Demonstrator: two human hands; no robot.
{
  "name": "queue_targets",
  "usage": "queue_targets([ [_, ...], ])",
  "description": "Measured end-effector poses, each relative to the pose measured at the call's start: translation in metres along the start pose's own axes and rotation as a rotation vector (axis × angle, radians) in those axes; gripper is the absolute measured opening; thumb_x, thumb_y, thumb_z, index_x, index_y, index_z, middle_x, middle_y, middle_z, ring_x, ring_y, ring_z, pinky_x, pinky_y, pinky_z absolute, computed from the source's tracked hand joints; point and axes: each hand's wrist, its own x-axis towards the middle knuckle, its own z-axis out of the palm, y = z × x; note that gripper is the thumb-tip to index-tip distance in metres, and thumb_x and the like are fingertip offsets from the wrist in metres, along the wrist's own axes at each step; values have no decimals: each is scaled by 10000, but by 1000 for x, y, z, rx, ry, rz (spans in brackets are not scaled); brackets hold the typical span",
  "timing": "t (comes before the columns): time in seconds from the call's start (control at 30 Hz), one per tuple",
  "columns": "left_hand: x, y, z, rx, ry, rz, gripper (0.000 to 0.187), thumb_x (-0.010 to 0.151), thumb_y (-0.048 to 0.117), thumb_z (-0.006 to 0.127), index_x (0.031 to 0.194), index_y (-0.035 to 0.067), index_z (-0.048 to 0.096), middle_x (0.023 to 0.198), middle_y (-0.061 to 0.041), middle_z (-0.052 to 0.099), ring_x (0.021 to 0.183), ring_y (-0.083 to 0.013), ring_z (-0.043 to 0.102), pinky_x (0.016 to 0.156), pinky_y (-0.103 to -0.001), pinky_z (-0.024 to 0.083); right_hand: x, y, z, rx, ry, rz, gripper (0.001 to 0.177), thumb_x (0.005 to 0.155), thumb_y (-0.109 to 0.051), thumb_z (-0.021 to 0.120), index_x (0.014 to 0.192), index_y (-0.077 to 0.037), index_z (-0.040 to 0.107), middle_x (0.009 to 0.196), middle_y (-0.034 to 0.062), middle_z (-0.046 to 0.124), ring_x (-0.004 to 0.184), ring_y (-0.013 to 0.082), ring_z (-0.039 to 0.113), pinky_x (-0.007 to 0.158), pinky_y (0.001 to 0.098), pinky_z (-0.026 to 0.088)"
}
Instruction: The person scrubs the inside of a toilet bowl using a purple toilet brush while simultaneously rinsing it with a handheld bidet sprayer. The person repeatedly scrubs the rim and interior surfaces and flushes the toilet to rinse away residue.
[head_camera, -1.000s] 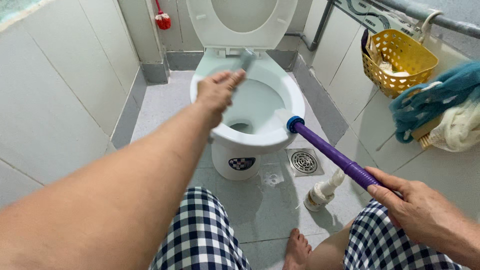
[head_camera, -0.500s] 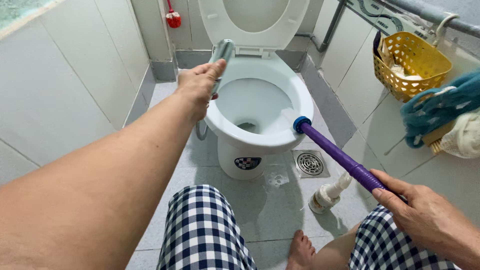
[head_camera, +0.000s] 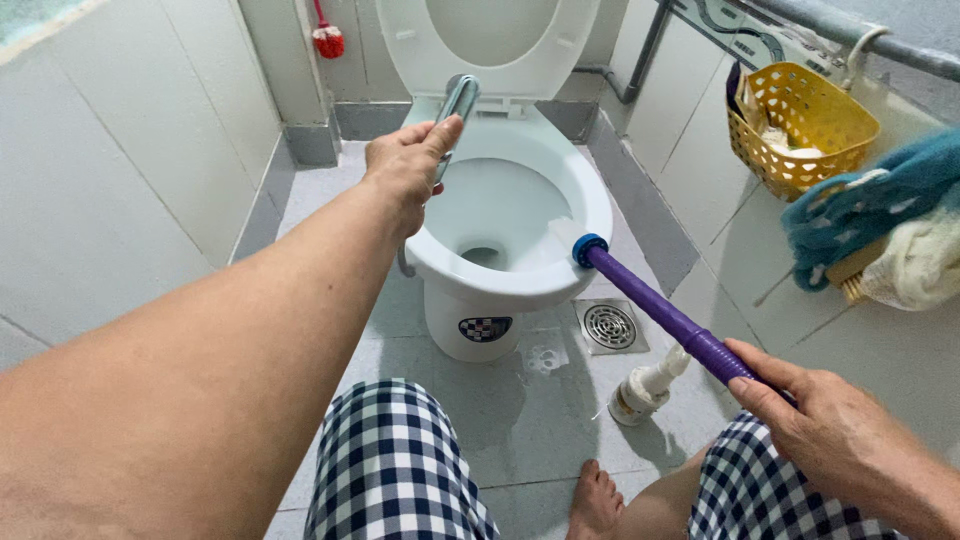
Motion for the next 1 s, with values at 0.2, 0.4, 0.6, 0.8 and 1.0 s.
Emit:
queue_targets([
  [0.2,-16,-16,-19,-79,139,-75,370,798,452,748,1018,155,757,890,31,707,763,-127,581,688,-314,494,12,6,5,-32,19,-73,481,1009,-399,503,1465,-258,555,555,58,524,456,145,501,386,288,414],
  [0.4,-55,-37,-24,-181,137,-62,384,810,431,764,1025,112,757,832,13,663,723,-129,545,654,-326,450,12,-18,4,69,-55,26,455,1035,-342,467,1480,-255,497,558,89,580,426,183,460,401,312,363],
  [0.6,-99,-42,-33,-235,186,-190,425,803,448,730,1096,140,734,896,21,718,807,-119,605,690,-305,487,-13,-66,-14,146,-52,-180,449,999,-351,505,1418,-211,583,552,108,531,417,181,439,401,355,346],
  [0.8,-125,-48,-35,-276,218,-208,487,788,448,737,1157,131,733,963,19,733,876,-117,616,717,-281,481,-29,-125,-16,-47,-90,-360,407,1018,-411,508,1399,-291,587,553,59,539,426,162,478,413,329,344],
  [1.0,-134,-57,-36,-295,253,-253,527,785,489,719,1169,128,725,930,-8,719,820,-129,609,694,-273,503,-19,-188,-20,57,-122,-401,435,1000,-405,499,1415,-274,507,600,51,537,432,150,407,408,312,332],
])
